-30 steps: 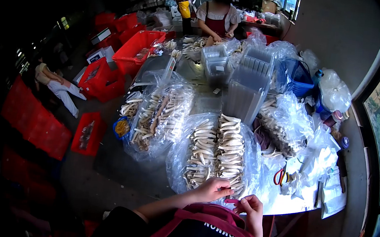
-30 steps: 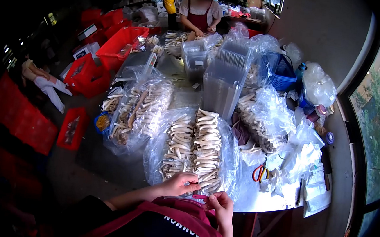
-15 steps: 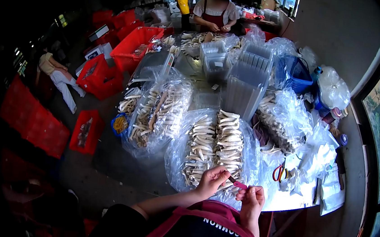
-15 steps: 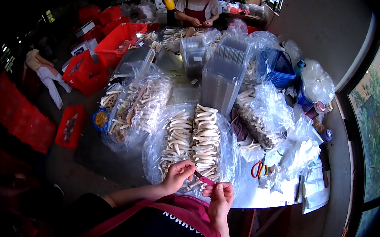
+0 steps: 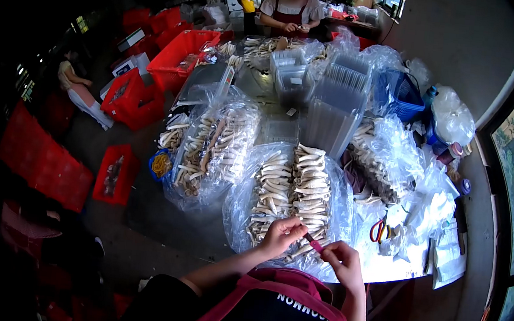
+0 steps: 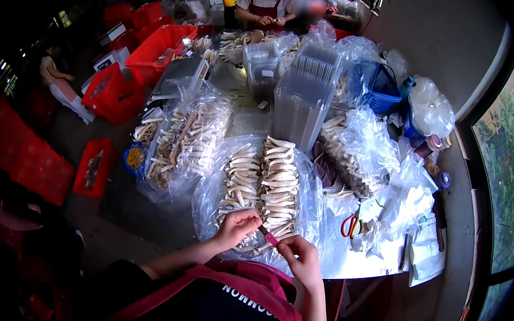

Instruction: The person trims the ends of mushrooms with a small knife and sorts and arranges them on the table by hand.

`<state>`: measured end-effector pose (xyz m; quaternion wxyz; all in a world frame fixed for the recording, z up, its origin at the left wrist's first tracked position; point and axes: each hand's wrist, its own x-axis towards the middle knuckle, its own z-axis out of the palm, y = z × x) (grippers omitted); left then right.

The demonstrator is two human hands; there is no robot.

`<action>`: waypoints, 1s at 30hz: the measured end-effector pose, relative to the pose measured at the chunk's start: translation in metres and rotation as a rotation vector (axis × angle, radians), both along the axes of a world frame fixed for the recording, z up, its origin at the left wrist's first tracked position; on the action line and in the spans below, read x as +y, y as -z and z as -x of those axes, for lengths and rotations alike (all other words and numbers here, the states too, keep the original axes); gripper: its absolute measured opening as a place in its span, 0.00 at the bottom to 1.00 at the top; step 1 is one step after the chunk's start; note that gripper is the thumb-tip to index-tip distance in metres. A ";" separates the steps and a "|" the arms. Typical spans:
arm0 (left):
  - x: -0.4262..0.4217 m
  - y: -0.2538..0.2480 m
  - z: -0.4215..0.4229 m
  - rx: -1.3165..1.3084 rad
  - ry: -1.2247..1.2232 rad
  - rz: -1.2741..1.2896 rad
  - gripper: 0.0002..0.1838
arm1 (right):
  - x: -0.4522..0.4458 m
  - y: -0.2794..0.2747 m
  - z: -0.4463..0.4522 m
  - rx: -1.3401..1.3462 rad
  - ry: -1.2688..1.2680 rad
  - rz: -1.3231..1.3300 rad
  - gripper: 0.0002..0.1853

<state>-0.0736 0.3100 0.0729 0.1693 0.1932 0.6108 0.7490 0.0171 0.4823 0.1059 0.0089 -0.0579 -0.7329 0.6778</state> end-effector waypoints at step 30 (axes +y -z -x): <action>-0.058 0.188 0.050 0.741 0.050 1.248 0.26 | 0.008 0.080 -0.060 -0.420 0.425 0.652 0.14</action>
